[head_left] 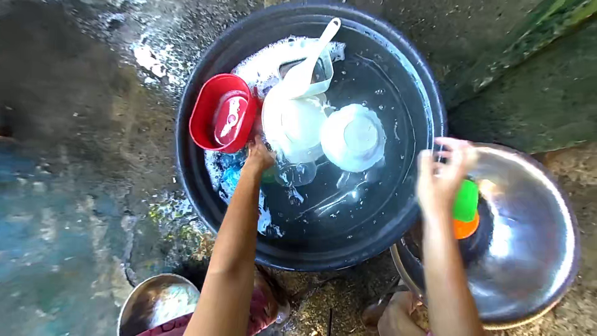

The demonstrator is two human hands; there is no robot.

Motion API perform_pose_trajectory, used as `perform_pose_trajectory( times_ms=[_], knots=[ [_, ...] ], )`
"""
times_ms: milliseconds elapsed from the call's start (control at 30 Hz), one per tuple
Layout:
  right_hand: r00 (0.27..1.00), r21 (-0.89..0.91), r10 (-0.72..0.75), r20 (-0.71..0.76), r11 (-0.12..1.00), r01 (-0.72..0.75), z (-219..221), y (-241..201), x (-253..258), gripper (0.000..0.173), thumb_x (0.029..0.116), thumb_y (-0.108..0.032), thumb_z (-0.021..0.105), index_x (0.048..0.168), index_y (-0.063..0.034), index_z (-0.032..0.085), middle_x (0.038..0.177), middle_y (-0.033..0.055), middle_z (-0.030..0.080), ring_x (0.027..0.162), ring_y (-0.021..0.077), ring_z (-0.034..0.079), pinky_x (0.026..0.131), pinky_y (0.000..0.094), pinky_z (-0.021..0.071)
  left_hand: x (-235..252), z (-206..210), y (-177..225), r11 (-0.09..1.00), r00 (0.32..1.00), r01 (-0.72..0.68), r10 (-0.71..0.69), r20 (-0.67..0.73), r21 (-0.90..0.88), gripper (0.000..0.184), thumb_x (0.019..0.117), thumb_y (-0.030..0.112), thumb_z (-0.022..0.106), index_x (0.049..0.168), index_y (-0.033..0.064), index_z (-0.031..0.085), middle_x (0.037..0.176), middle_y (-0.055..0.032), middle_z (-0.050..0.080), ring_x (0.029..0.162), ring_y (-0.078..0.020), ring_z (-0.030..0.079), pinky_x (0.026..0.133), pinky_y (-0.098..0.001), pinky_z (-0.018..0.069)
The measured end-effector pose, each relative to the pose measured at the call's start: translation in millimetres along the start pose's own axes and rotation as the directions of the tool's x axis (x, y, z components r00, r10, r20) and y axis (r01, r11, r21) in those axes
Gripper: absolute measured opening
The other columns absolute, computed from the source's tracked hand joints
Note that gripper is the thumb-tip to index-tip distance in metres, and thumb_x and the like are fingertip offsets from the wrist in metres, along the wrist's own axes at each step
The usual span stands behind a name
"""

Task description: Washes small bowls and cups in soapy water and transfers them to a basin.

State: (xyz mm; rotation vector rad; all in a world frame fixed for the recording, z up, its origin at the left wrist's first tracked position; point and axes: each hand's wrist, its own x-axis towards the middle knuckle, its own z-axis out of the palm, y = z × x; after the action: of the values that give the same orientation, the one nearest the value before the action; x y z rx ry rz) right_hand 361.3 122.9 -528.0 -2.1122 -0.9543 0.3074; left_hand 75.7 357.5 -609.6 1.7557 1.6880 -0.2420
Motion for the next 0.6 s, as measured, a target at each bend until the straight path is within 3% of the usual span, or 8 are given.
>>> perform_pose_trajectory(
  times_ms=[67, 133, 200, 233, 333, 467, 500, 600],
  knots=[
    [0.981, 0.029, -0.069, 0.183, 0.997, 0.065, 41.1, -23.1, -9.4, 0.039, 0.1001, -0.021, 0.059, 0.131, 0.0024, 0.061, 0.147, 0.0286, 0.046, 0.119, 0.0352, 0.06, 0.087, 0.0443, 0.0566, 7.6, 1.8, -1.3, 0.987, 0.998, 0.056, -0.05, 0.042, -0.149, 0.058, 0.106, 0.028, 0.051, 0.145, -0.0143, 0.042, 0.145, -0.0405, 0.047, 0.139, -0.053, 0.045, 0.113, -0.0681, 0.0348],
    [0.942, 0.09, -0.094, 0.323, 0.994, 0.069, 78.8, -35.3, -19.2, 0.038, 0.0968, -0.019, 0.065, 0.129, 0.0007, 0.063, 0.145, 0.0278, 0.046, 0.117, 0.0353, 0.06, 0.084, 0.0445, 0.0564, 22.5, 7.1, -10.2, 0.878, 0.995, 0.099, -0.072, 0.074, -0.468, 0.054, 0.1095, 0.033, 0.039, 0.143, -0.0082, 0.048, 0.141, -0.032, 0.053, 0.134, -0.0419, 0.051, 0.111, -0.0604, 0.0395],
    [0.899, 0.108, -0.067, 0.432, 0.994, 0.022, 105.9, -38.1, -25.6, 0.042, 0.0951, -0.019, 0.069, 0.131, 0.0005, 0.062, 0.148, 0.0285, 0.043, 0.121, 0.0388, 0.057, 0.091, 0.0494, 0.0539, 36.0, 12.1, -16.2, 0.696, 0.995, 0.09, -0.084, 0.044, -0.712, 0.055, 0.107, 0.039, 0.032, 0.135, -0.0028, 0.054, 0.129, -0.0227, 0.059, 0.118, -0.0304, 0.057, 0.099, -0.0525, 0.0468],
    [0.877, 0.087, -0.03, 0.48, 0.996, -0.014, 115.6, -36.5, -27.1, 0.045, 0.095, -0.02, 0.071, 0.134, 0.0007, 0.06, 0.151, 0.0291, 0.04, 0.125, 0.0419, 0.055, 0.098, 0.0535, 0.0512, 38.6, 11.5, -16.6, 0.639, 0.996, 0.075, -0.082, 0.029, -0.765, 0.059, 0.107, 0.043, 0.033, 0.139, -0.0028, 0.053, 0.135, -0.0233, 0.058, 0.123, -0.0311, 0.056, 0.103, -0.0534, 0.0458],
    [0.797, -0.059, 0.121, 0.592, 0.992, -0.107, 134.4, -22.6, -24.9, 0.058, 0.0962, -0.03, 0.071, 0.144, -0.0028, 0.053, 0.16, 0.0288, 0.028, 0.137, 0.0493, 0.043, 0.106, 0.0631, 0.0427, 40.4, 13.9, -9.6, 0.607, 0.992, -0.009, -0.094, -0.082, -0.795, 0.068, 0.1075, 0.05, 0.046, 0.15, -0.003, 0.044, 0.15, -0.0242, 0.05, 0.141, -0.0329, 0.048, 0.117, -0.0511, 0.0379],
    [0.712, -0.328, 0.287, 0.641, 0.941, -0.083, 138.7, -1.3, -16.3, 0.073, 0.0938, -0.036, 0.074, 0.152, -0.0028, 0.044, 0.165, 0.026, 0.023, 0.145, 0.049, 0.034, 0.112, 0.0667, 0.0334, 44.3, 31.8, 6.1, 0.46, 0.961, -0.073, -0.206, -0.187, -0.885, 0.07, 0.1029, 0.04, 0.062, 0.154, -0.0014, 0.037, 0.151, -0.0232, 0.048, 0.139, -0.0298, 0.049, 0.115, -0.0457, 0.0411],
    [0.692, -0.375, 0.314, 0.65, 0.924, -0.067, 137.7, 3.4, -14.4, 0.076, 0.0936, -0.036, 0.074, 0.154, -0.0024, 0.041, 0.165, 0.0263, 0.025, 0.144, 0.0489, 0.037, 0.112, 0.0663, 0.0347, 44.6, 33.6, 9.3, 0.415, 0.965, -0.096, -0.185, -0.187, -0.905, 0.068, 0.1042, 0.038, 0.061, 0.154, -0.0004, 0.036, 0.151, -0.0217, 0.049, 0.137, -0.0276, 0.051, 0.115, -0.0441, 0.042],
    [0.618, -0.451, 0.376, 0.691, 0.892, -0.039, 134.6, 15.5, -7.5, 0.076, 0.0973, -0.036, 0.069, 0.157, -0.0029, 0.035, 0.161, 0.0293, 0.031, 0.144, 0.0482, 0.039, 0.113, 0.065, 0.0346, 45.2, 28.6, 22.8, 0.343, 0.985, -0.106, -0.092, -0.145, -0.933, 0.054, 0.1101, 0.038, 0.046, 0.146, -0.0023, 0.043, 0.128, -0.0188, 0.061, 0.11, -0.0213, 0.062, 0.097, -0.0375, 0.0511]
  ],
)
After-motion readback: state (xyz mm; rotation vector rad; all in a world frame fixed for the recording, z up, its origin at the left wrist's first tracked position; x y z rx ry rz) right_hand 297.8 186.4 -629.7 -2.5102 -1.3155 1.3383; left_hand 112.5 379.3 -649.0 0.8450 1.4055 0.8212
